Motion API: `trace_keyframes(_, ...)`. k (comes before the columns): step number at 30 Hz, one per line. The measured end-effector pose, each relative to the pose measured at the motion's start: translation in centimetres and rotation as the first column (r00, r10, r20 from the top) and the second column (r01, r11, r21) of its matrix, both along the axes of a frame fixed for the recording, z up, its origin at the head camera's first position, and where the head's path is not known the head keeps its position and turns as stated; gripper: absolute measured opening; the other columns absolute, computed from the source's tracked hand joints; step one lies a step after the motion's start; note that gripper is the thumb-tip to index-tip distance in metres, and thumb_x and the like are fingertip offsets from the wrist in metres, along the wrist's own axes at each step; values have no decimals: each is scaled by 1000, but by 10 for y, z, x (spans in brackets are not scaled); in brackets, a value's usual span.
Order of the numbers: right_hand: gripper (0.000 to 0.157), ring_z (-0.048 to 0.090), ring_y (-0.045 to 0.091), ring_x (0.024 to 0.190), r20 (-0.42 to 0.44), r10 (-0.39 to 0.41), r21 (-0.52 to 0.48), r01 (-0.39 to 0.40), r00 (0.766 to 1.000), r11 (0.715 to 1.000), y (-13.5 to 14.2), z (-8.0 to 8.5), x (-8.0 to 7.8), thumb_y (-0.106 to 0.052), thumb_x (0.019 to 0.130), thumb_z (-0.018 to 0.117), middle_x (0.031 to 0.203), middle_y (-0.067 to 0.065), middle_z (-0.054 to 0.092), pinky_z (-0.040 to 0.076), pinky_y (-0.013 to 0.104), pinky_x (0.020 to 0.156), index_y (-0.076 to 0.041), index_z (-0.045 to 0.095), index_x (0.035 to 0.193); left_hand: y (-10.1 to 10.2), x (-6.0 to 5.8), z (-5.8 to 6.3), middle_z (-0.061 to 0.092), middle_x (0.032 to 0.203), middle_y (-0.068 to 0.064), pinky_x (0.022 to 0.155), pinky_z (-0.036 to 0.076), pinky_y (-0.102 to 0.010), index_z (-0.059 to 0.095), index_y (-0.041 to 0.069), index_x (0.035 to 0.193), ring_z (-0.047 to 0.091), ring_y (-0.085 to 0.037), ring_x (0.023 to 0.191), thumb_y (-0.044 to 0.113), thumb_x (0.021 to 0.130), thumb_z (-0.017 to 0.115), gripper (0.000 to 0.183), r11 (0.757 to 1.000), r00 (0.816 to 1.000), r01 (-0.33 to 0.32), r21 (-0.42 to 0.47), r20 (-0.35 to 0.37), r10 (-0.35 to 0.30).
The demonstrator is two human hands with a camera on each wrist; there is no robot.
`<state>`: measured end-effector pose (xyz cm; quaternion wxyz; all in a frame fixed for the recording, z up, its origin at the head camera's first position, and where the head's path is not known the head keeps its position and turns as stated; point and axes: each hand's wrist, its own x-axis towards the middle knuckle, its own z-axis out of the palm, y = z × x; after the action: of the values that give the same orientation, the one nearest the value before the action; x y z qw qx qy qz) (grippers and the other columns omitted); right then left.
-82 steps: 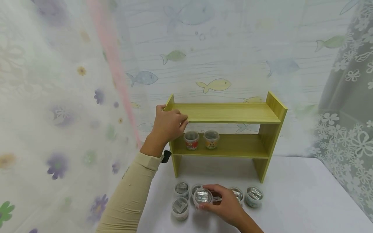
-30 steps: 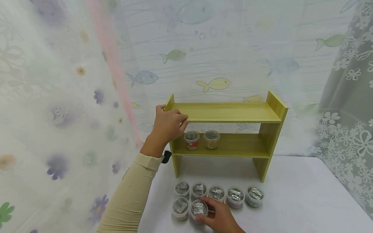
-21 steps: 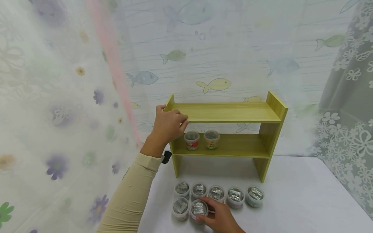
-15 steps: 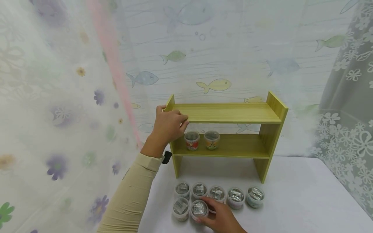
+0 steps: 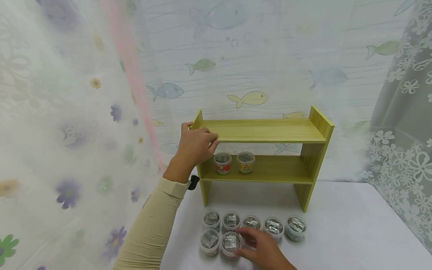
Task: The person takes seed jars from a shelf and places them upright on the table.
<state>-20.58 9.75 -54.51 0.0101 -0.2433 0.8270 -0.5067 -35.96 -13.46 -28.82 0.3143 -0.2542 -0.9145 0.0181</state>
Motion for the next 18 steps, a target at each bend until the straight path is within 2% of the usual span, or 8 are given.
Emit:
trace_keyframes(6,52,71,36,116,-16,-75,-50,74,997,996,6,20,-8,-37,86,84,125,15,72,60,33,92,-8,68,126,0,0,0,79,106,5,113,30,-67,81,29,113,73,-13,98,37,102,62,23,1000,1000,-1,3,6,1)
trace_keyframes(10,47,71,32,117,-26,-130,-52,128,991,990,10,34,-17,-32,83,87,126,10,73,60,32,92,-16,70,124,0,0,0,79,106,5,112,30,-67,81,29,113,73,-13,98,37,102,62,23,1000,1000,4,5,4,-4)
trace_keyframes(13,47,71,29,117,-45,-171,-23,170,984,985,13,46,-23,-34,82,87,126,4,74,60,34,92,-21,70,124,0,1,0,79,106,5,112,30,-67,81,29,113,73,-13,97,37,101,63,23,1000,1000,7,8,0,-7)
trace_keyframes(18,50,71,24,115,-86,-223,21,226,971,974,16,67,-33,-44,83,85,126,0,74,60,35,92,-22,70,126,0,1,0,79,106,5,112,31,-67,81,29,114,73,-13,97,37,101,62,24,1000,1000,6,5,-1,-6)
